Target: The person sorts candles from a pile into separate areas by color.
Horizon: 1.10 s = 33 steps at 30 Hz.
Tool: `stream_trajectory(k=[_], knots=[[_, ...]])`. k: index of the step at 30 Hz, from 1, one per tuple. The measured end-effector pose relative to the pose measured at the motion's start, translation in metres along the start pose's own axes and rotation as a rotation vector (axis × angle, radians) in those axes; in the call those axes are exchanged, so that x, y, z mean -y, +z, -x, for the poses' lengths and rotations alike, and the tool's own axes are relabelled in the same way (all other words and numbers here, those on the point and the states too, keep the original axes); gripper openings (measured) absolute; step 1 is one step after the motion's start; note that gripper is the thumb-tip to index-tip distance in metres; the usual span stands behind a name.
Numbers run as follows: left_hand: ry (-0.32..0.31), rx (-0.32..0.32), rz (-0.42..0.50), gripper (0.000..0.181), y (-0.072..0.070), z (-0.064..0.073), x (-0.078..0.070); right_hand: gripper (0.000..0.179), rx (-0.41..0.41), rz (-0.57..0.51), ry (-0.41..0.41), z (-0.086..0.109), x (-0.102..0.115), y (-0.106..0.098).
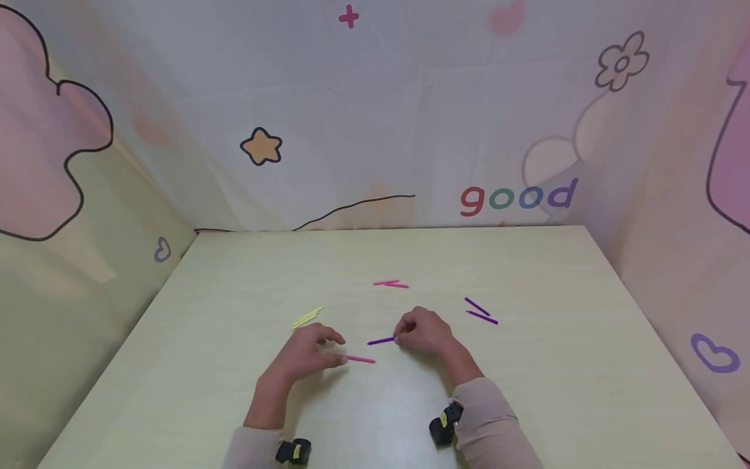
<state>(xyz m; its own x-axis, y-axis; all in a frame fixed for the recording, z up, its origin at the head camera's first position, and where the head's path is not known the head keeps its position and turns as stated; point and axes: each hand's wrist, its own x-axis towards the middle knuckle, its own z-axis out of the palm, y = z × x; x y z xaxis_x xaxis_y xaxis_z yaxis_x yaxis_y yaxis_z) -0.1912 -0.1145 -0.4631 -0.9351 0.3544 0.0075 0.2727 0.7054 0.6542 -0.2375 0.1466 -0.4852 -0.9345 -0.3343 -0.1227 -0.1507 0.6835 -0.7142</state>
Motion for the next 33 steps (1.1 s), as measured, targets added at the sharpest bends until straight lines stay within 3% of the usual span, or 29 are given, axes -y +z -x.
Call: stream_trajectory(k=[8, 17, 23, 33], knots=[[0.008, 0.036, -0.007, 0.025, 0.004, -0.005, -0.006, 0.004, 0.0, 0.005, -0.004, -0.001, 0.0, 0.0], [-0.029, 0.085, -0.008, 0.021, 0.007, -0.01, -0.007, 0.004, 0.001, 0.0, -0.02, 0.0, -0.001, 0.0], [0.005, 0.079, -0.07, 0.015, 0.01, -0.014, -0.008, 0.004, 0.002, 0.005, -0.012, 0.0, -0.001, 0.001], [-0.019, 0.07, -0.131, 0.01, 0.016, -0.018, -0.006, 0.004, -0.005, 0.003, -0.001, 0.001, 0.0, 0.0]])
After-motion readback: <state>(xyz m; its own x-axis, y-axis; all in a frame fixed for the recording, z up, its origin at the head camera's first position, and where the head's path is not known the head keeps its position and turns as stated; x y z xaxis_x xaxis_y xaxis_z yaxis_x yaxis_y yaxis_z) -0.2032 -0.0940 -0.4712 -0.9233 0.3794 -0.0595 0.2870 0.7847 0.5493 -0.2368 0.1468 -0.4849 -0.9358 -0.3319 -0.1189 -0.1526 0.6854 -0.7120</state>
